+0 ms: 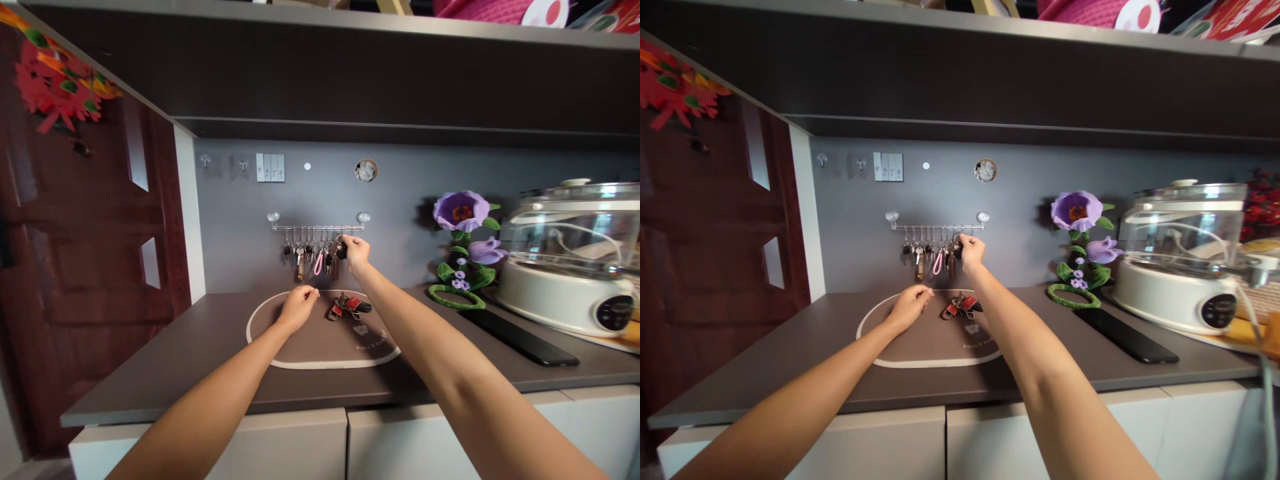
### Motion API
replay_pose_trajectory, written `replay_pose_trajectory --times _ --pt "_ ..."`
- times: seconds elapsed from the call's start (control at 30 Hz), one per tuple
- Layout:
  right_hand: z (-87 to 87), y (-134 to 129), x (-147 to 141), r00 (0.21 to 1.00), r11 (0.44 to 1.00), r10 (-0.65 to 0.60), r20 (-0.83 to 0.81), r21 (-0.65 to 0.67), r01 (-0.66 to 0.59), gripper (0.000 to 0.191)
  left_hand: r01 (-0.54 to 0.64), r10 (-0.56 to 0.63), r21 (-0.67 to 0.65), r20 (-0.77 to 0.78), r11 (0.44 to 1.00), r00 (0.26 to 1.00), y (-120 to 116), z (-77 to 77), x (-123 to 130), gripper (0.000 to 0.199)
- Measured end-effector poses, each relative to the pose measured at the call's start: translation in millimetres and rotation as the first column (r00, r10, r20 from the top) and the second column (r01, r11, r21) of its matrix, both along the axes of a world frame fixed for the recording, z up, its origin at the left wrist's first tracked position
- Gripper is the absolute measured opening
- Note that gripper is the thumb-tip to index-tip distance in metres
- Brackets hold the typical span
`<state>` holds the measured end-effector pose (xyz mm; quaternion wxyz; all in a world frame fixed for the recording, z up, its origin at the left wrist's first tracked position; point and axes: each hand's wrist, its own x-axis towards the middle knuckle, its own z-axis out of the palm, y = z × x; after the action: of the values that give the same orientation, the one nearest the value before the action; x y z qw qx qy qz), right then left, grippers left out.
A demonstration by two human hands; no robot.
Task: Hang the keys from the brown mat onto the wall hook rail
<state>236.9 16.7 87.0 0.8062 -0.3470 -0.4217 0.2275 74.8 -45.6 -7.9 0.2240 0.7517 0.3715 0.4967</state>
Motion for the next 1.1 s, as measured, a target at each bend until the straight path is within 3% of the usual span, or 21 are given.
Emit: replay_pose_trajectory --times 0.23,0.47,1.1 --pt "6.6 19 -6 0.968 0.965 -0.233 0.096 -0.099 0.242 0.023 -0.029 0.03 0.018 -0.051 0.999 0.998 -2 1.0 0 0.027" --pt "4.7 29 -3 0.908 0.904 -0.359 0.215 -0.164 0.395 0.024 -0.032 0.037 0.057 -0.081 0.998 0.996 -4 2.8 0 0.029" --pt "-14.7 18 3 0.94 0.945 -0.268 0.21 -0.131 0.298 0.023 -0.04 0.041 0.01 -0.043 0.999 0.998 -1 1.5 -1 0.027"
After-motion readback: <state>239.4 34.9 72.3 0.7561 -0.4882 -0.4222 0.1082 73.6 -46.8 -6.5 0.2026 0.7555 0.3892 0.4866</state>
